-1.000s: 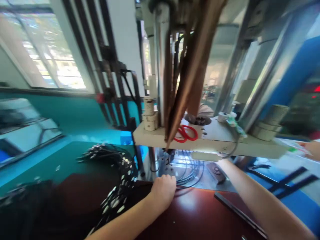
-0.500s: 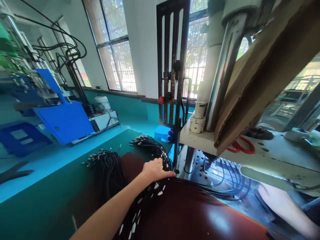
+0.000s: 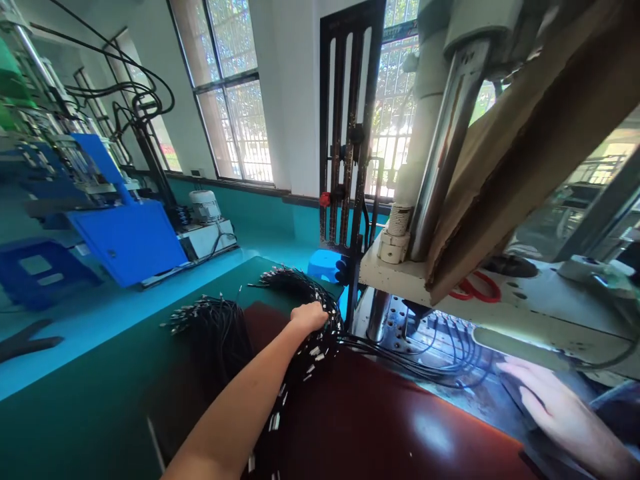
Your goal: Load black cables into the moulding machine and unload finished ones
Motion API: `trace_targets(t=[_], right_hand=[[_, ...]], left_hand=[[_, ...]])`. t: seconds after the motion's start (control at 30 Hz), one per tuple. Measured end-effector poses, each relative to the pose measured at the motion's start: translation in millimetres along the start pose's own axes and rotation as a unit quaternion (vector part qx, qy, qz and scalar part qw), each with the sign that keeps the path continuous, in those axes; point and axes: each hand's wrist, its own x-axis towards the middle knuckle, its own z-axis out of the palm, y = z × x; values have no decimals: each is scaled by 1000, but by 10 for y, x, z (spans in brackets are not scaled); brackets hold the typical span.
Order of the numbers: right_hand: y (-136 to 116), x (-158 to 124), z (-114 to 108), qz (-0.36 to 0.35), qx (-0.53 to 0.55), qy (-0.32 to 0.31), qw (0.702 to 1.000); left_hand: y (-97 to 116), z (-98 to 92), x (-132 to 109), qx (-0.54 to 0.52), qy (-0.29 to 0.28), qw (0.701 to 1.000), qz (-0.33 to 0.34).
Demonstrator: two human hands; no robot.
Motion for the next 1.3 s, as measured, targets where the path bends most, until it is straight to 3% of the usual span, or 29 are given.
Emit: trace_targets(t=[0.13, 0.2, 0.27, 0.3, 0.33, 0.4, 0.47, 0.6, 0.73, 0.83, 0.97, 1.13, 1.2, 1.3], right_hand=[[-102, -118, -55, -39, -23, -66, 997], [-187, -151, -107, -45, -29, -84, 995], [-276, -136, -152, -45, -28, -85, 995], [-311, -105, -161, -35, -29, -70, 996], [-336, -60, -157, -25, -32, -55, 998], [-349, 61, -112, 7, -54, -29, 998], [-328, 191, -36, 36, -90, -11, 995], [-328, 333, 90, 38, -130, 6, 991], [-466, 264, 190, -18, -160, 24, 987], [-552, 197, 306, -29, -187, 38, 981], [-504, 182, 356, -39, -192, 43, 980], [-328, 169, 196, -97, -159, 30, 982], [-300, 158, 156, -109, -141, 28, 984], [-308, 147, 151, -111, -122, 29, 986]], left_hand=[[-48, 0, 15, 8, -39, 999, 14], [16, -58, -94, 28, -8, 999, 18], [175, -97, -276, 56, 66, 995, 49], [287, -96, -391, 71, 126, 984, 100], [415, -76, -517, 76, 141, 973, 166], [695, 14, -779, 71, 108, 943, 307], [967, 146, -1004, 97, 110, 911, 385], [1320, 367, -1163, 173, 203, 886, 379], [1417, 484, -1042, 203, 241, 880, 355], [1493, 568, -991, 207, 203, 883, 369], [1681, 620, -1105, 189, 137, 897, 375], [1895, 411, -1203, 191, 83, 915, 345], [1989, 281, -1109, 159, 97, 895, 405], [2158, 192, -838, 34, 56, 823, 565]])
